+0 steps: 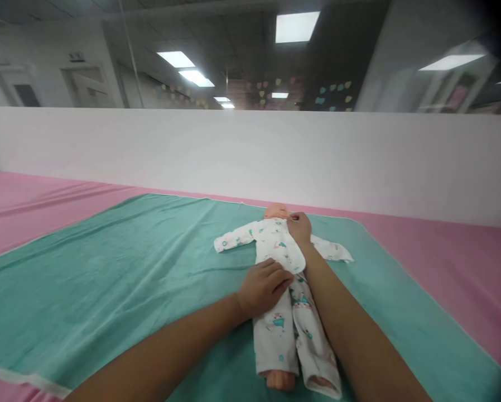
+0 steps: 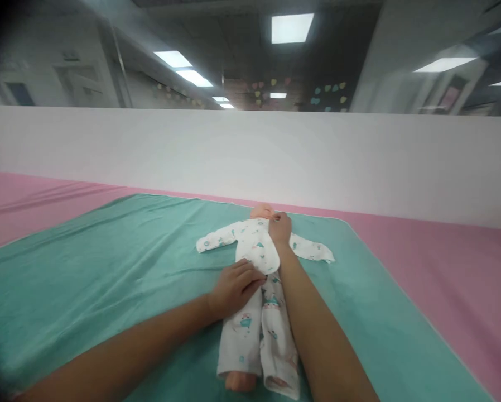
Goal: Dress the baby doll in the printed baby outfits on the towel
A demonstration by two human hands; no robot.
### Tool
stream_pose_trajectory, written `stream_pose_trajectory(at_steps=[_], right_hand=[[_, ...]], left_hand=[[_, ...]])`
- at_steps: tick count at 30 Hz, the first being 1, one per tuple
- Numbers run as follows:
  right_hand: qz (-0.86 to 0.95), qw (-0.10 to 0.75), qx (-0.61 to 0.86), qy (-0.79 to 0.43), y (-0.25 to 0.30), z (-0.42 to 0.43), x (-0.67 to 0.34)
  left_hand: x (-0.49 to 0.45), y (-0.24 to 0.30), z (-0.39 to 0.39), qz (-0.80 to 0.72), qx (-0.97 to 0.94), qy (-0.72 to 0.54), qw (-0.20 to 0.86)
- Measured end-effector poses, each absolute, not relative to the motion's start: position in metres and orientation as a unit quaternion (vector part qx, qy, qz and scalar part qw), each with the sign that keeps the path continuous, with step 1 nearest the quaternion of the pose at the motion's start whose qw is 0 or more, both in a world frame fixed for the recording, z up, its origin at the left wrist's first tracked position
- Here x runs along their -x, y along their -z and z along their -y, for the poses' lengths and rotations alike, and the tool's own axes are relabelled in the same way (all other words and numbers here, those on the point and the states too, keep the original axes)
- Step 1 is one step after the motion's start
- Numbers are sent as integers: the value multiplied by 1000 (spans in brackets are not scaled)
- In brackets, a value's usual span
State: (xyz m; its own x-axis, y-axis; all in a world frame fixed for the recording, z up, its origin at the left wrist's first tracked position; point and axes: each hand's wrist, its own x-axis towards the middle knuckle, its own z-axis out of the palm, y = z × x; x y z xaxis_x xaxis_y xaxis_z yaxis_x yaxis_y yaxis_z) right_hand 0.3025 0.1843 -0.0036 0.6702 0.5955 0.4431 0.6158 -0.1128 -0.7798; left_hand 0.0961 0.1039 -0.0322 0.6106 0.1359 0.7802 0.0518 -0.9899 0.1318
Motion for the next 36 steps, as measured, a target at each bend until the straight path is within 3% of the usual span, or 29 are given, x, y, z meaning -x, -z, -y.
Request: stream_pose_trajectory(at_steps=[10, 20, 27, 32, 36], right_hand=[[565, 504, 652, -37, 11, -123, -273], [690, 384, 611, -52, 44, 9, -273], [661, 408, 624, 84, 29, -5, -257], [632, 464, 621, 26, 29, 4, -265], [658, 434, 615, -23, 24, 16, -268]], left_hand=[[-91, 31, -104, -61, -890, -439, 105], [-93, 31, -108, -89, -896, -412, 141], [-91, 31, -106, -64, -895, -422, 132], [-85, 31, -104, -30, -904, -404, 135], [-81, 34, -99, -36, -901, -412, 132]])
